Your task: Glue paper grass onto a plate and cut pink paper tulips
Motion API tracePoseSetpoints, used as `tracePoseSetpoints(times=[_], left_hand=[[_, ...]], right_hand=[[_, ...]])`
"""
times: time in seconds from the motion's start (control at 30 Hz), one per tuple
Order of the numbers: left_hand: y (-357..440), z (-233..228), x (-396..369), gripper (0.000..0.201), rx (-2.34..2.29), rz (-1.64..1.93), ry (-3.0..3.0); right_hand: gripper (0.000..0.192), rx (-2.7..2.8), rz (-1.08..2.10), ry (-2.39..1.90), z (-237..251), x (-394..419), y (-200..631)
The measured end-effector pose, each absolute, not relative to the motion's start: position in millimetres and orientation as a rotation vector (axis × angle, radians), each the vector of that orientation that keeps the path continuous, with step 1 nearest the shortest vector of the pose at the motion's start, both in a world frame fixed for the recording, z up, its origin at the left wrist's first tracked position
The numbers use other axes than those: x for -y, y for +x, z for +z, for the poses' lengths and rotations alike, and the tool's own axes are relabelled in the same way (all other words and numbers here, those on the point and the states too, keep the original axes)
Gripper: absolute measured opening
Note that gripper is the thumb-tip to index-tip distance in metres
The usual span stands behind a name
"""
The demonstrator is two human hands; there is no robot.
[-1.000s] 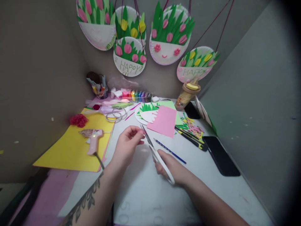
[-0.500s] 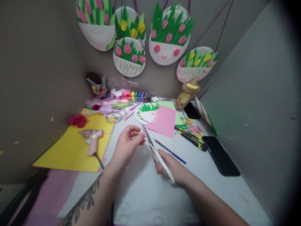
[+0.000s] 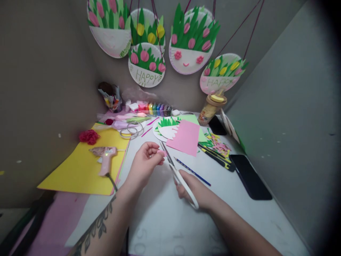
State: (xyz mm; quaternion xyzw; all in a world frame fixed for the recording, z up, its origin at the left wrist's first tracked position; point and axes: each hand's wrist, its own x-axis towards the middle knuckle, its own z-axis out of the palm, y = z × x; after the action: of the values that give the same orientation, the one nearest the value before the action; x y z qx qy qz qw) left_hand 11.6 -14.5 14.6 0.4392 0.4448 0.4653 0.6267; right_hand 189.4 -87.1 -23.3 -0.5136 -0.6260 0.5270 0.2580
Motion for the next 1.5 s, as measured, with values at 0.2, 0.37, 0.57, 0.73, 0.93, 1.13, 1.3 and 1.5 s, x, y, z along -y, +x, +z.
tracePoseSetpoints(times=[0.2, 0.37, 0.57, 0.73, 0.93, 1.13, 1.3, 1.5], left_hand=[[11.5, 15.0, 13.8, 0.030, -1.039, 1.085, 1.015], [11.1, 17.4, 14.9, 0.030, -1.053, 1.095, 1.012], [11.7, 18.8, 14.7, 0.030, -1.069, 1.113, 0.998], [12.1, 18.0, 15.3, 0.035, -1.055, 1.098, 0.992], [10.7, 14.8, 15.1, 0.031, -1.049, 1.089, 1.017], [10.4, 13.7, 13.7, 0.028, -1.022, 1.091, 1.048], [10.0, 16.5, 14.5, 0.029, -1.037, 1.085, 1.047], [10.1, 20.0, 14.2, 0.030, -1.083, 1.083, 1.048]], right_hand=[[0.010, 1.687, 1.452, -1.405, -22.7, 87.9, 189.9], [0.010, 1.678, 1.467, -1.430, -21.7, 87.3, 189.9], [0.009, 1.667, 1.477, -1.421, -21.3, 87.9, 190.1], [0.008, 1.650, 1.483, -1.423, -22.8, 87.3, 190.3], [0.011, 1.667, 1.466, -1.449, -25.2, 86.6, 191.3], [0.010, 1.694, 1.462, -1.423, -25.4, 86.9, 192.0], [0.009, 1.689, 1.460, -1.438, -21.4, 86.8, 191.9], [0.009, 1.690, 1.478, -1.451, -18.1, 86.6, 191.7]])
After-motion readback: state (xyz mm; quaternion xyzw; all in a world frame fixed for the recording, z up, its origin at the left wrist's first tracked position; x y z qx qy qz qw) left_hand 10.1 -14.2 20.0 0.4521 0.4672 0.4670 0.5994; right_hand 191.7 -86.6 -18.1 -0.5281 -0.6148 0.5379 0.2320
